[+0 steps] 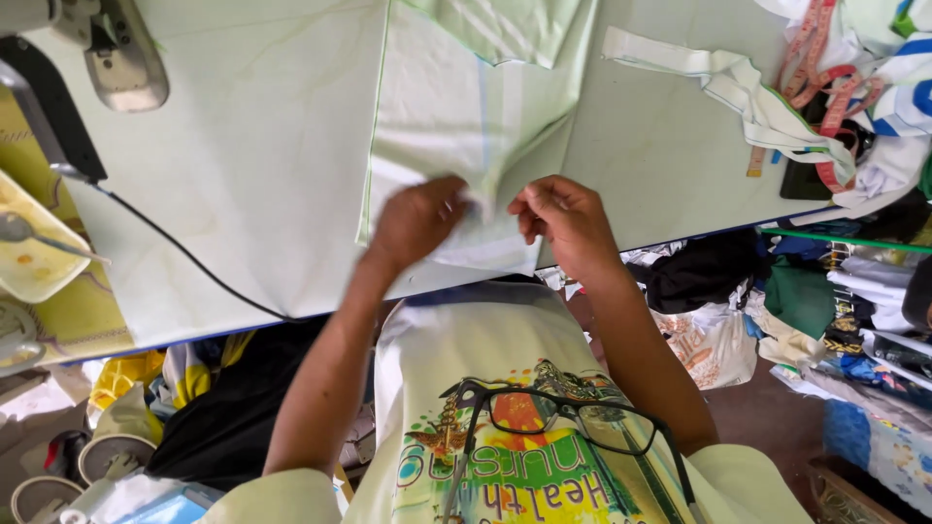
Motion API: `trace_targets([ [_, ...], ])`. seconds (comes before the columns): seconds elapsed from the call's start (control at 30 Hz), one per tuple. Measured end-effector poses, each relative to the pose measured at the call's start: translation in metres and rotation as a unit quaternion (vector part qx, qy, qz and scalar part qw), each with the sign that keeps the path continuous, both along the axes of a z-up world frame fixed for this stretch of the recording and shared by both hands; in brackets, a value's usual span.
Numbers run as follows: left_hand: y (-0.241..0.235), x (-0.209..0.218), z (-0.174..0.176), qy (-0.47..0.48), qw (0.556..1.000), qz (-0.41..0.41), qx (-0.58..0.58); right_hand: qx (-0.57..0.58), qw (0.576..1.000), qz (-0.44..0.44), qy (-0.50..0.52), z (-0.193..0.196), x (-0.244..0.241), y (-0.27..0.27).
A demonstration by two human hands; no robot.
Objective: Aligning fabric on a workspace, cutting out a pattern using an electric handheld cutter, marking the fabric with a pen, and folding the finished piece.
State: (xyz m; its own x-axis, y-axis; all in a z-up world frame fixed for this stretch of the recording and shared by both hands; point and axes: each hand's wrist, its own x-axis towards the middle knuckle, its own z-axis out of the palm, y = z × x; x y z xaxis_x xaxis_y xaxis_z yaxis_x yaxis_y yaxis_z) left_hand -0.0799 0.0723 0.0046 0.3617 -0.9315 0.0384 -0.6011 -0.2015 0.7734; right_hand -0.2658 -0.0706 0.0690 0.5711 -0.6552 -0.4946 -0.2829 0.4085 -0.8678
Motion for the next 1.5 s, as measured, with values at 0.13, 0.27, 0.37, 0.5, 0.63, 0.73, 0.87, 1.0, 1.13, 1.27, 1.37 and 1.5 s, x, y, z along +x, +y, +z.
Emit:
trace_targets([
  [0.13,0.008,0.093,0.012,-0.015,0.994,0.105,-0.04,-0.253,0.921,0.118,0.273,-0.021,-0.021,-0.005],
  [0.27,0.026,0.124,-0.004,-0.009,0.98,0.201,-0.002,-0.261,0.89,0.154,0.34,-0.05,-0.045,0.007],
  [0.37,0.038,0.124,-0.021,0.021,0.979,0.203,0.017,-0.263,0.898,0.161,0.314,-0.06,-0.052,0.012],
  [0.5,0.041,0.12,-0.048,-0.007,0.965,0.259,0.027,-0.269,0.905,0.144,0.296,-0.064,-0.055,0.011],
  [0.63,0.032,0.12,-0.053,-0.032,0.947,0.315,0.059,-0.259,0.908,0.15,0.293,-0.055,-0.052,0.011],
  [0.73,0.019,0.128,-0.044,-0.07,0.945,0.315,0.05,-0.234,0.915,0.138,0.3,-0.046,-0.049,0.014],
  [0.87,-0.011,0.148,-0.038,-0.084,0.943,0.321,0.026,-0.223,0.924,0.122,0.284,-0.047,-0.049,0.015],
  [1.0,-0.03,0.155,-0.042,-0.109,0.942,0.312,0.052,-0.233,0.916,0.136,0.296,-0.049,-0.052,0.012],
  [1.13,-0.039,0.126,-0.018,-0.152,0.955,0.228,-0.113,-0.204,0.925,0.125,0.295,-0.04,-0.05,0.013],
  [1.27,-0.048,0.013,0.011,0.002,0.994,0.107,-0.027,-0.201,0.926,0.121,0.294,-0.057,-0.061,0.01],
  [1.37,-0.045,-0.066,0.016,0.05,0.997,0.008,0.066,-0.256,0.922,0.146,0.252,-0.08,-0.075,0.005],
  [1.5,-0.047,-0.099,-0.017,0.081,0.99,-0.011,0.111,-0.238,0.93,0.126,0.249,-0.067,-0.068,0.008],
])
